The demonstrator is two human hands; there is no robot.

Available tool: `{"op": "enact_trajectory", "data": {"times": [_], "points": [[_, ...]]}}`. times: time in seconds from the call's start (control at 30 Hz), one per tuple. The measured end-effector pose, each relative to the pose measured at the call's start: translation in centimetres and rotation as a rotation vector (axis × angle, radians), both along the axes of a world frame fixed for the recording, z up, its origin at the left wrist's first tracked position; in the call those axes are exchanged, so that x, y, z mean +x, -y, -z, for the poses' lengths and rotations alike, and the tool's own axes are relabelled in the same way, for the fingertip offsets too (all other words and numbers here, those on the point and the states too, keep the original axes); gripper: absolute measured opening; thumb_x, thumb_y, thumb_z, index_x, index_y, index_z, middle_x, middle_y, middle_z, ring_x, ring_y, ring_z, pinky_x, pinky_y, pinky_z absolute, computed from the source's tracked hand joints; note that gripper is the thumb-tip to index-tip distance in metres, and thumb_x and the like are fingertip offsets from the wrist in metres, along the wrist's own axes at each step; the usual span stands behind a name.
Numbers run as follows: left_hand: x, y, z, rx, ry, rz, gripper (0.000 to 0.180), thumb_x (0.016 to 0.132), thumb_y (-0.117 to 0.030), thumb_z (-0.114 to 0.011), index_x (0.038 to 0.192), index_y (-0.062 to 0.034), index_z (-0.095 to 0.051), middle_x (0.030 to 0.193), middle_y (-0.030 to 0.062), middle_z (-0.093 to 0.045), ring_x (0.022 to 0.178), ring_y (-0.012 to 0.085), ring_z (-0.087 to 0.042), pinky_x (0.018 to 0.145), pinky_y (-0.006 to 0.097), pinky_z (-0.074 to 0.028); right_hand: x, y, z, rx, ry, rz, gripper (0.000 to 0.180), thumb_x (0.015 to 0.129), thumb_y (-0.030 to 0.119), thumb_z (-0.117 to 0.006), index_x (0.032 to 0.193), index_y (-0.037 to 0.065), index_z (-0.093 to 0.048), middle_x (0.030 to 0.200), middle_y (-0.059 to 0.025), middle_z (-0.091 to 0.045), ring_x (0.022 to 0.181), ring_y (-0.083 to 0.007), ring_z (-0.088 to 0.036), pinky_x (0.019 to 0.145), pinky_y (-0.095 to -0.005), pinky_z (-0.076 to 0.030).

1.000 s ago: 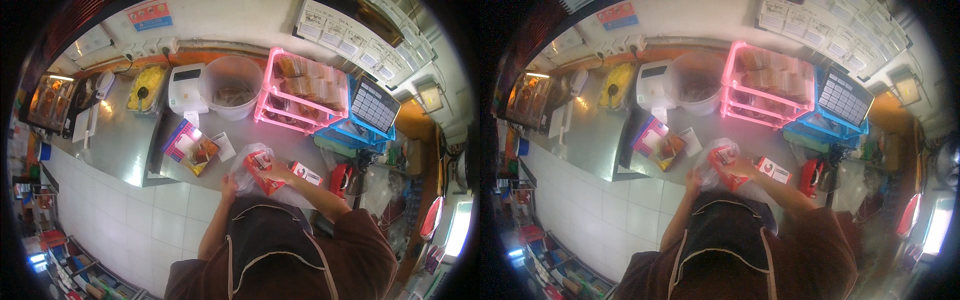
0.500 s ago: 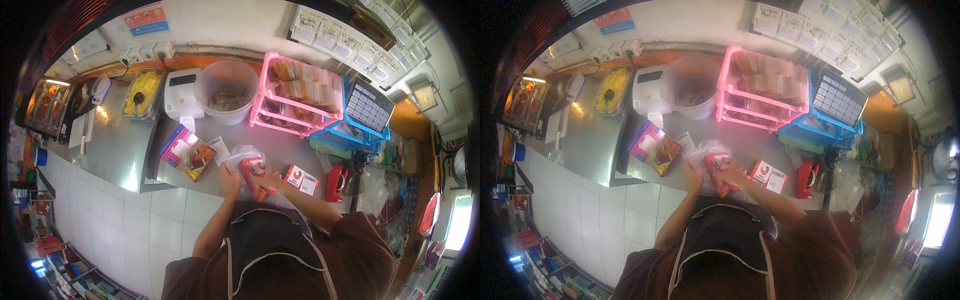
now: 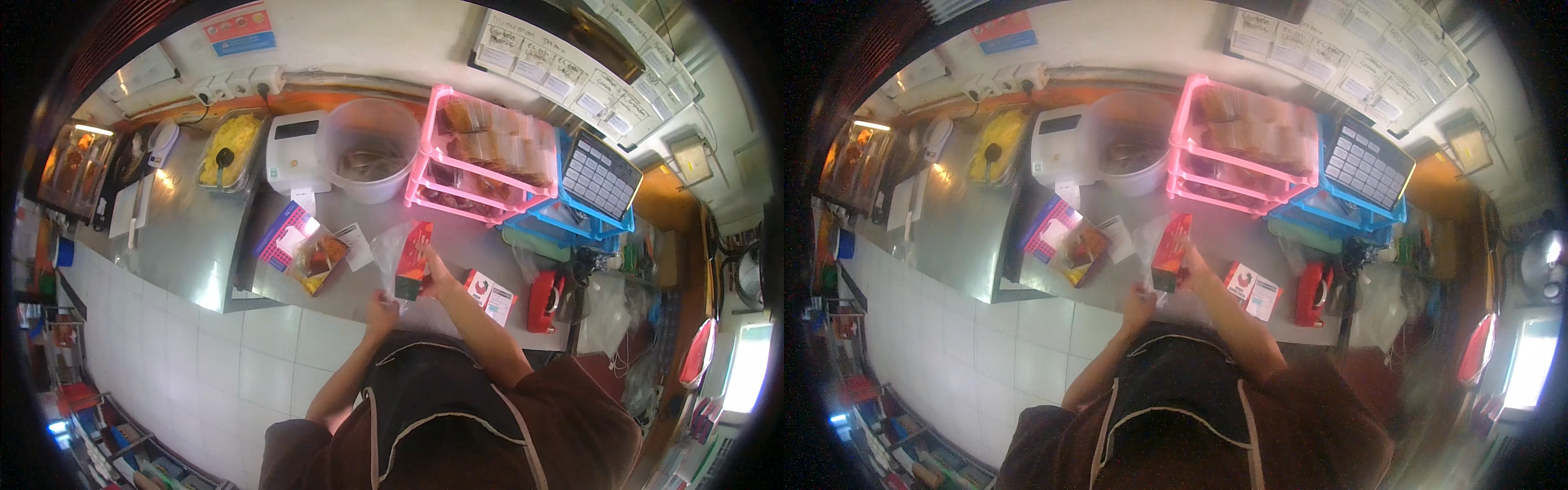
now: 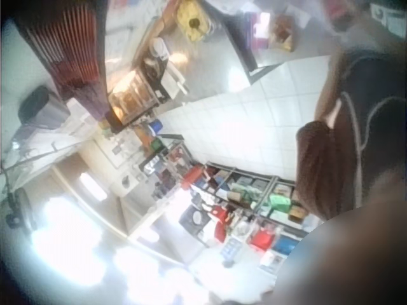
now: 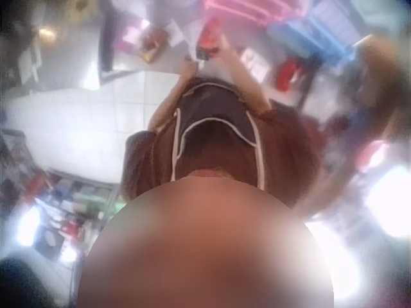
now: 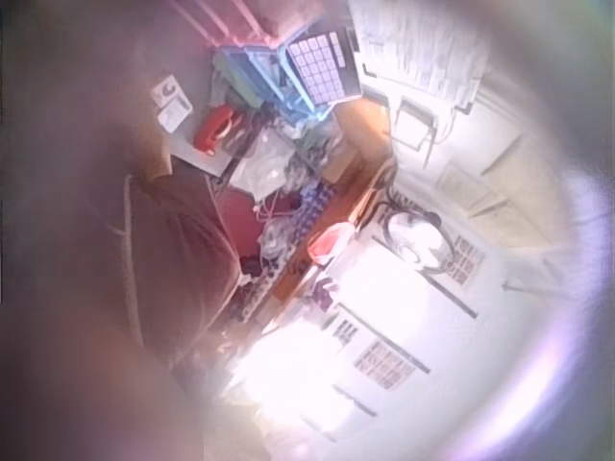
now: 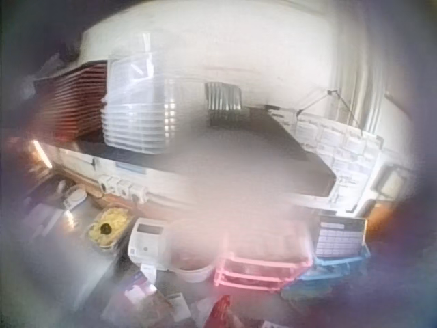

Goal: The person packs multiple small food items into plastic bags at a counter. They open boxes, place items into bags, seal them, and write on paper slips. The person also uses a tablet and a tape dispenser during the process.

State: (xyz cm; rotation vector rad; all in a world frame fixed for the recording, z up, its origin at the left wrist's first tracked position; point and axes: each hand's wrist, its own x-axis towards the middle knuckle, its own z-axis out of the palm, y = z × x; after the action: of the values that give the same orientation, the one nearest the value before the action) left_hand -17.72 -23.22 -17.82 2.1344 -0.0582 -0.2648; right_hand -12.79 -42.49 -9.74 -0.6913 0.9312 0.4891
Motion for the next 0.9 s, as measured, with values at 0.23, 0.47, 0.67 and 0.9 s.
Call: {"op": "enact_trajectory", "data": {"times": [0.23, 0.47, 0.67, 0.9], "points": [[1.4, 0.6, -5.5, -0.197, 0.068, -0.252, 0.023, 0.086, -0.014, -0.071, 0.102, -0.0005, -0.062, 0.087, 0.0163, -0.065, 0.079, 0.0308, -0.063, 0.07, 0.041, -0.048, -0.2, -1.2, 4.5, -0.123, 0.107, 0.017, 0.037, 0.088, 0.044, -0.073, 0.104, 0.012, -0.063, 0.074, -0.0035, -0.063, 0.053, -0.0185, -0.059, 0.046, -0.0335, -0.043], [1.3, 0.9, -6.8, -0.147, 0.632, -0.104, 0.02, 0.083, -0.009, -0.073, 0.095, -0.0021, -0.058, 0.083, 0.0136, -0.061, 0.076, 0.0298, -0.061, 0.068, 0.041, -0.048, 1.3, -5.2, 1.0, -0.444, 0.022, 0.274, 0.037, 0.089, 0.035, -0.072, 0.108, 0.006, -0.058, 0.074, -0.0057, -0.06, 0.051, -0.0162, -0.058, 0.041, -0.0305, -0.045], [-0.4, 0.3, -5.6, -0.046, 0.095, -0.074, 0.024, 0.075, -0.007, -0.075, 0.091, -0.0033, -0.058, 0.078, 0.0139, -0.062, 0.07, 0.0356, -0.061, 0.065, 0.045, -0.048, 0.7, -3.9, 5.1, -0.115, -0.046, 0.259, 0.029, 0.091, 0.029, -0.07, 0.109, 0.009, -0.059, 0.08, -0.0058, -0.062, 0.066, -0.0181, -0.062, 0.054, -0.0361, -0.054], [-1.1, -0.6, -10.8, -0.116, 0.156, 0.288, 0.036, 0.078, -0.021, -0.076, 0.1, -0.0012, -0.056, 0.088, 0.0177, -0.063, 0.079, 0.0371, -0.061, 0.071, 0.046, -0.05, -1.1, -5.0, 6.9, -0.694, 0.191, 0.281, 0.081, 0.084, 0.044, -0.076, 0.147, 0.013, -0.036, 0.111, -0.0121, -0.061, 0.093, -0.0279, -0.063, 0.084, -0.0476, -0.055]]}}
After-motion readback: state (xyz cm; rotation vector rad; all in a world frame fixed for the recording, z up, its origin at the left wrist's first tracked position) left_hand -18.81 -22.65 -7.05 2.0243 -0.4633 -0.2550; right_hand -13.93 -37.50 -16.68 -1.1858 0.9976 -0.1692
